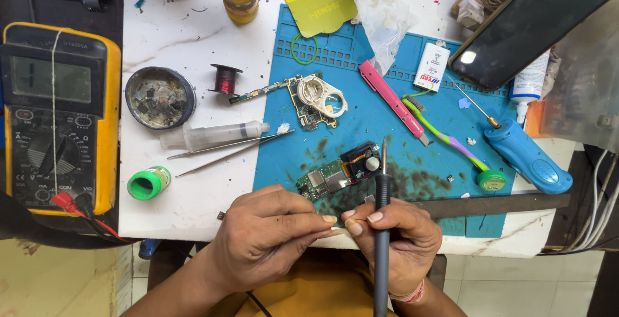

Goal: The person performs soldering and repair work on a mobile phone circuit board using a soldering iron and tweezers on a cluttered repair bench.

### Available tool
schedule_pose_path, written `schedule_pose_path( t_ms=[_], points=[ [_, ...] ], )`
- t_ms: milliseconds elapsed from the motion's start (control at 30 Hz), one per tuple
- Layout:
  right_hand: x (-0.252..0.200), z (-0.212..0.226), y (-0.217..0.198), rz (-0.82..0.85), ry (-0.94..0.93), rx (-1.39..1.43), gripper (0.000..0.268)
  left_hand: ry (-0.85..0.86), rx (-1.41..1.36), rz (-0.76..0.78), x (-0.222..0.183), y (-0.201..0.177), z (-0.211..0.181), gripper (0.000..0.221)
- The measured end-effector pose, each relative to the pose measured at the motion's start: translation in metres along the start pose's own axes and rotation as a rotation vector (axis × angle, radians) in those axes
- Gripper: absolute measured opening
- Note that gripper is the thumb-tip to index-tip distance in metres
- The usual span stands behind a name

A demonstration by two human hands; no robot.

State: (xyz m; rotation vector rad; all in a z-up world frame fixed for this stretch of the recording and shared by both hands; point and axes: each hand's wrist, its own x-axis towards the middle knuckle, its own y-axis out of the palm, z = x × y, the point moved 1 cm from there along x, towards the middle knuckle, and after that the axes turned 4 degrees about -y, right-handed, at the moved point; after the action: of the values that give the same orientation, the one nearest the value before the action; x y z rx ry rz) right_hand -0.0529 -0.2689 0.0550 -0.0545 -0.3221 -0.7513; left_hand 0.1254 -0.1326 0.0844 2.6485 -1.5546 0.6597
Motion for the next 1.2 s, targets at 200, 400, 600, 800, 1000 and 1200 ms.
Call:
schedule_pose_path(
  t_ms=[200, 400, 600, 800, 1000, 1200],
  points=[
    [-0.009, -0.006, -0.003, -0.030, -0.047, -0.029, 0.030, -0.040, 0.067, -0.048, 0.002, -0.003, -0.004, 0.023],
    [-0.017, 0.000, -0.015, -0.364, -0.195, -0.286, 0.039, -0.045, 0.393, -0.173, 0.009, 0.001, -0.002, 0.030],
    [-0.007, 0.007, -0.025, -0.269, -0.301, -0.438, 0.039, -0.033, 0.528, -0.127, 0.013, 0.004, 0.002, 0.040],
    [0.010, 0.016, -0.017, 0.062, -0.101, -0.347, 0.024, 0.100, 0.517, -0.081, 0.009, 0.000, 0.000, 0.040],
    [0.017, 0.014, -0.008, 0.146, 0.214, -0.110, 0.030, 0.197, 0.473, -0.095, 0.007, -0.004, 0.003, 0.039],
    [0.010, 0.010, -0.009, 0.112, 0.435, 0.175, 0.028, 0.210, 0.434, -0.118, 0.003, -0.006, 0.003, 0.035]
  ],
)
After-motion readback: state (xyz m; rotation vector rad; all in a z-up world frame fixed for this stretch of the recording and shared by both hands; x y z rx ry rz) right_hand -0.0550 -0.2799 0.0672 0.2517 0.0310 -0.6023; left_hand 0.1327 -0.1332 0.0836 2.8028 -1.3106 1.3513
